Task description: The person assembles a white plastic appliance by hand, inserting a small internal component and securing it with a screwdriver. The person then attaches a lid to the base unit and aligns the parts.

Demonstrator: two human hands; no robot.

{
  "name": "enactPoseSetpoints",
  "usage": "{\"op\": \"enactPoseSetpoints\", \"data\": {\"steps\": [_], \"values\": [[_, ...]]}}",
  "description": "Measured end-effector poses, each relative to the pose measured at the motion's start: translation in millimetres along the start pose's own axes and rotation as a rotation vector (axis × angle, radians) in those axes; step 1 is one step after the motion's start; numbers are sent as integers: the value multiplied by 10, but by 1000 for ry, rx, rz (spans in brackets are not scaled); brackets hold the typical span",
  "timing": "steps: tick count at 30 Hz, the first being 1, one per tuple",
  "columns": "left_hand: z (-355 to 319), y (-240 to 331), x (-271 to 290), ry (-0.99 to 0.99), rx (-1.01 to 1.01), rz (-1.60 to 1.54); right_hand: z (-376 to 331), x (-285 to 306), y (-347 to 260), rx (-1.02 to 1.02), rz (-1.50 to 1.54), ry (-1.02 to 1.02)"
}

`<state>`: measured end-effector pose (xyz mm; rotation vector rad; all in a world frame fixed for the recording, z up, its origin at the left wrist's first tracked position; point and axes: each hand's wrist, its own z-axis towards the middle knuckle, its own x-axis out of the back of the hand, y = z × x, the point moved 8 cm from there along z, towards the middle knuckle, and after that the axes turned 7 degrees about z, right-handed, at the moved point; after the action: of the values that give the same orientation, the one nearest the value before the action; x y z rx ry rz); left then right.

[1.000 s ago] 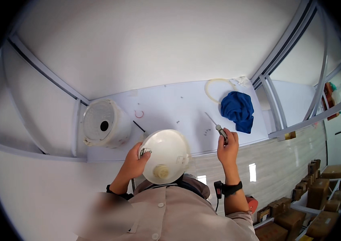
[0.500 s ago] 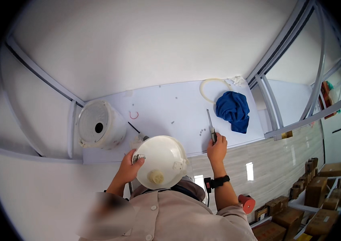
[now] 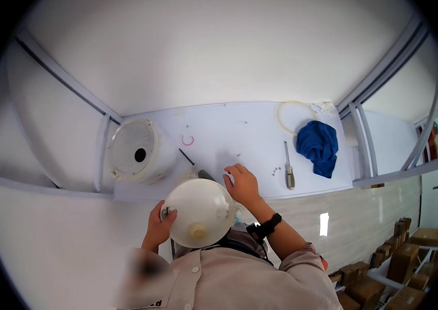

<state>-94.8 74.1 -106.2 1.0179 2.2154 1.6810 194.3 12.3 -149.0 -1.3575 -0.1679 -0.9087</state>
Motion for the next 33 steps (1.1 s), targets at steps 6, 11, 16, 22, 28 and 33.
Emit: {"op": "enactPoseSetpoints", "data": {"steps": [6, 11, 16, 22, 28, 33], "values": [[-401, -216, 396, 147, 42, -84, 200, -557, -175, 11, -72, -73], [-580, -376, 533, 213, 62, -84, 286, -837, -289, -34, -197, -149], [-616, -529, 595, 242, 92, -105, 242, -965, -416, -49, -241, -212], [-528, -383, 612, 219, 50, -97, 243, -1069, -327, -135, -264, -298], [-322, -207, 547, 145, 31, -80, 265, -886, -143, -123, -212, -123], [-53, -97, 374, 85, -8, -59, 260, 11, -515, 18, 78, 97]]}}
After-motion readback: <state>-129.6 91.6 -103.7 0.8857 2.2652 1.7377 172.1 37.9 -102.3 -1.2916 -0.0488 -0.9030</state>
